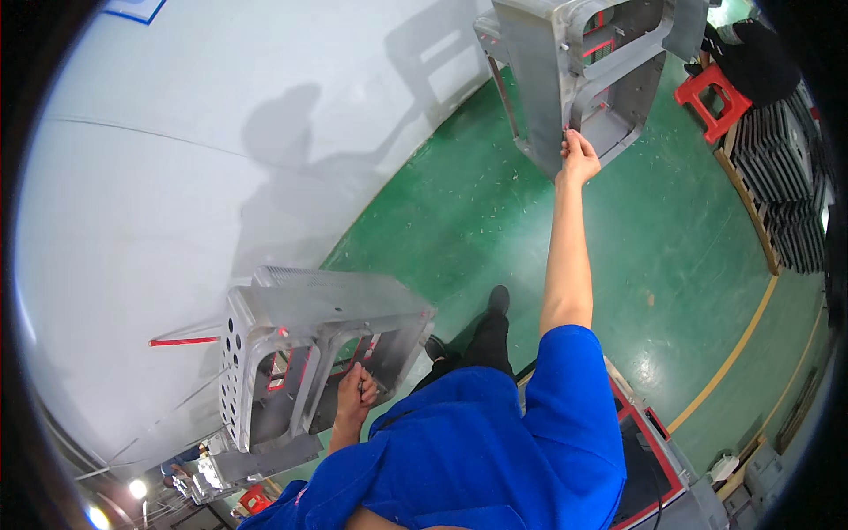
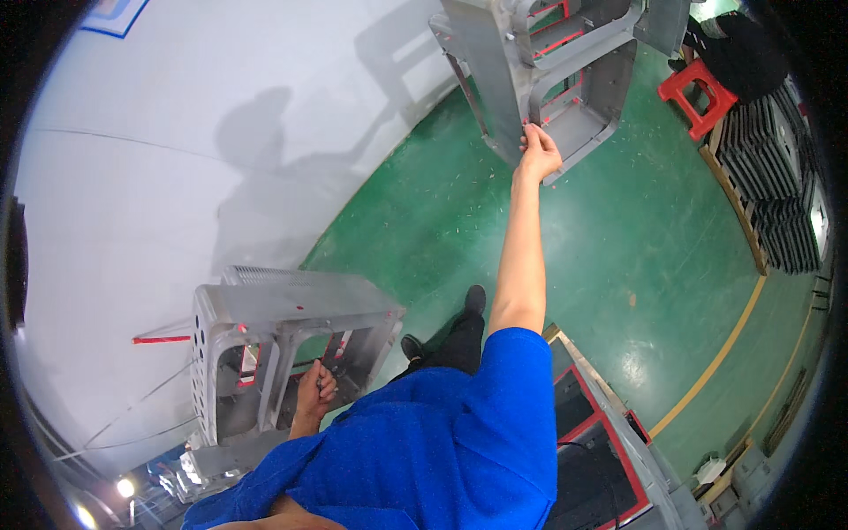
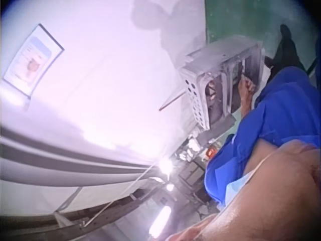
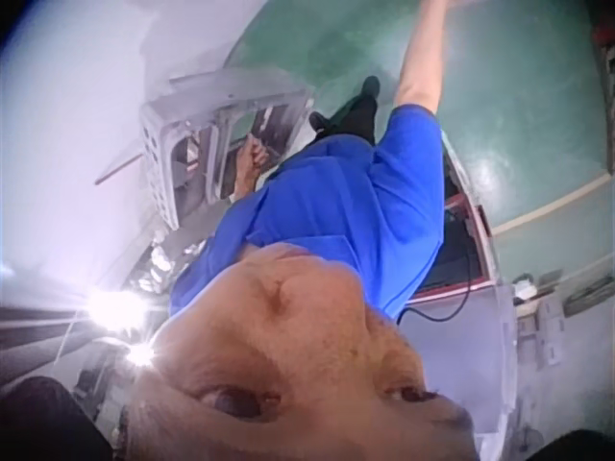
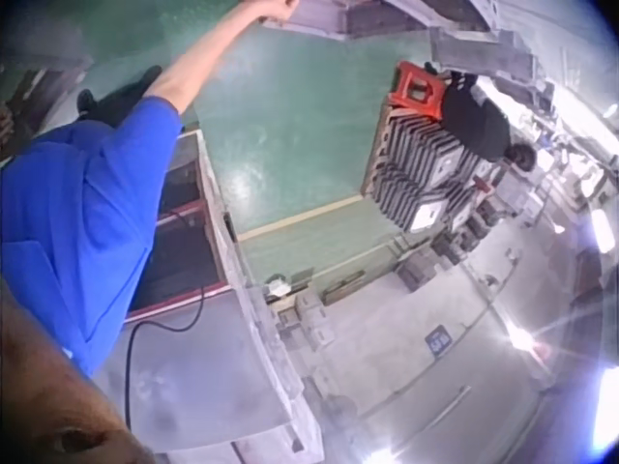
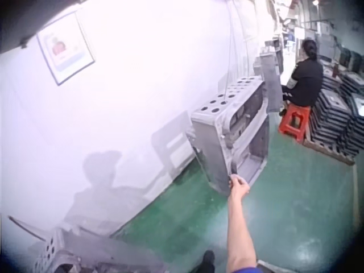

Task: The person attaches screws and hooks to metal frames and then hangs them on a processing line rack.

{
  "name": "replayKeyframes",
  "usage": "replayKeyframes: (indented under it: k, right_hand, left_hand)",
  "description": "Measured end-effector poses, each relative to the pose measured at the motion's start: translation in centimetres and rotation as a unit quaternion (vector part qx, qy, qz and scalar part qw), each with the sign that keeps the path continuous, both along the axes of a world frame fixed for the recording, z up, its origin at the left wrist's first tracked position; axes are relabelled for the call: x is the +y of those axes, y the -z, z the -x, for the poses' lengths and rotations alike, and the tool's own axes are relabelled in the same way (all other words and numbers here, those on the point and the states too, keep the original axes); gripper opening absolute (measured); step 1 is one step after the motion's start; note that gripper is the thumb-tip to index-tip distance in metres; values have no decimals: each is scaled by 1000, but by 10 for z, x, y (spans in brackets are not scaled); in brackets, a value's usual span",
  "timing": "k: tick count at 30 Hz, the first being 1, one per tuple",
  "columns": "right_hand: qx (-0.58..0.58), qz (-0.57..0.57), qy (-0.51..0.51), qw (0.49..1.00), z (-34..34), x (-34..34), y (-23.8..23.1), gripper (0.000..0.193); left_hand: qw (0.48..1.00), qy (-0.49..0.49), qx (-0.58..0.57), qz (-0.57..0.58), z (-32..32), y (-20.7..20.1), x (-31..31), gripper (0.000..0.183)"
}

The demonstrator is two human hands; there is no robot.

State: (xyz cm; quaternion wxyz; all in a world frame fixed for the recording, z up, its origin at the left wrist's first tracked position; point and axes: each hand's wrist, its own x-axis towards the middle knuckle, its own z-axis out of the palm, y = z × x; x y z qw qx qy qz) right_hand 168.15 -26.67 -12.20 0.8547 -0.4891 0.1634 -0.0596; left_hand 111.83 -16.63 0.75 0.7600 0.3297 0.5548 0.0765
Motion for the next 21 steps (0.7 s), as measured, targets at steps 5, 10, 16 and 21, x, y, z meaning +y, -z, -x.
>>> replayKeyframes:
  k: [5, 10, 16, 21]
  right_hand:
    - [28, 21, 16, 999, -7, 12, -1, 13]
    - [60, -37, 43, 997, -8, 26, -5, 12]
    - [49, -34, 71, 996, -14, 39, -4, 11]
    - [10, 39, 97, 994, -19, 49, 7, 10]
  left_hand:
    - [1000, -9, 29, -10, -14, 2, 23, 29]
    - [998, 2, 57, -8, -14, 9, 25, 27]
    - [998, -5, 56, -11, -18, 10, 30, 23]
    - [998, -4, 64, -2, -22, 6, 29, 22]
